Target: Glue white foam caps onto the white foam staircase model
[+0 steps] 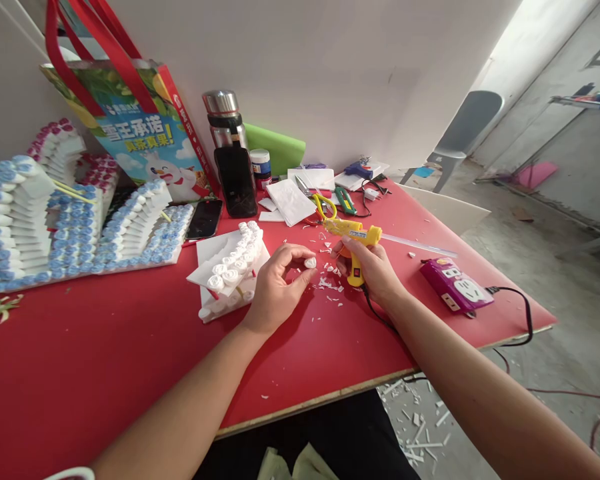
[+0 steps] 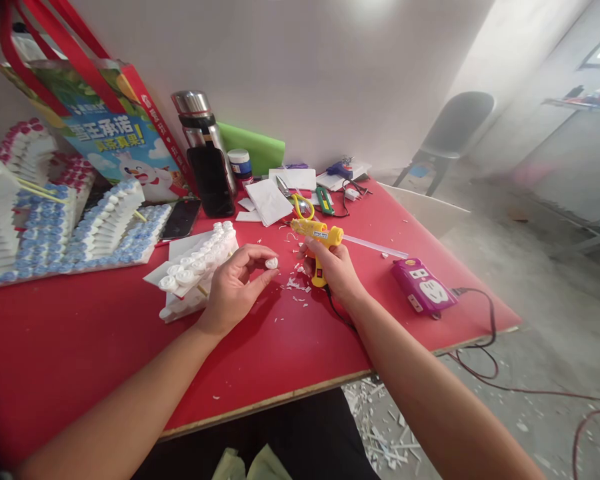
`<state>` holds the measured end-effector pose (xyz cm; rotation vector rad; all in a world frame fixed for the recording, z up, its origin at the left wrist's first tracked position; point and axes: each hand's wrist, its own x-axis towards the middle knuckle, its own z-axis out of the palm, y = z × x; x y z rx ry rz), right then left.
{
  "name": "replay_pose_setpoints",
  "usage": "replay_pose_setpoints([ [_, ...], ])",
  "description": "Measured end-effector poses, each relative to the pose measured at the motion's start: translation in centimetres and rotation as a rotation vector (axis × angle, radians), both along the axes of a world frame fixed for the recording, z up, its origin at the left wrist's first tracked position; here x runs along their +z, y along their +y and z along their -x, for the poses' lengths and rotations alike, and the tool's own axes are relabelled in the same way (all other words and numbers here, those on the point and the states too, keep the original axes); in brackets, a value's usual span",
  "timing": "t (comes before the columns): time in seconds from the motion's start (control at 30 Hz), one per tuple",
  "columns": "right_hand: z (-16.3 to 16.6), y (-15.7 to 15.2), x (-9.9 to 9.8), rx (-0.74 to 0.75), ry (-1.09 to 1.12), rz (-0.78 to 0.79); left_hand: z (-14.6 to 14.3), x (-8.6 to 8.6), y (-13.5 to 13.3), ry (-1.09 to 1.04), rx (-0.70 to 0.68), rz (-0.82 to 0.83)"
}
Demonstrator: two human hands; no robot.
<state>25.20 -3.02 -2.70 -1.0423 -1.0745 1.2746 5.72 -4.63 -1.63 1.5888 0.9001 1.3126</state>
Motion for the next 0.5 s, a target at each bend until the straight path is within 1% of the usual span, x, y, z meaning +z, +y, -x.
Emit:
replay_pose_setpoints([
  [0.1,0.0,0.1,0.0,-0.009,-0.003,0.012,0.0,0.0,0.1,-0.009,-0.001,-0.009],
  [0.17,0.0,0.1,0.1,-0.017,0.003,0.024,0.0,0.1,0.1,-0.039,-0.002,0.045],
  [0.27,0.0,0.0,0.4,-0.034,0.002,0.037,0.1,0.0,0.1,-0.095,-0.029,0.197],
  [0.33,0.1,-0.1,0.7,-0.041,-0.011,0.059,0.2,-0.1,0.3,-0.168,-0.051,0.297],
  [0.43,0.0,-0.2,1.0,-0.051,-0.013,0.079,0.3,-0.5,0.7,-0.368,-0.133,0.498],
  [0.5,-0.1,-0.2,1.1,-0.068,-0.002,0.044,0.5,-0.8,1.0,-0.511,-0.207,0.642],
])
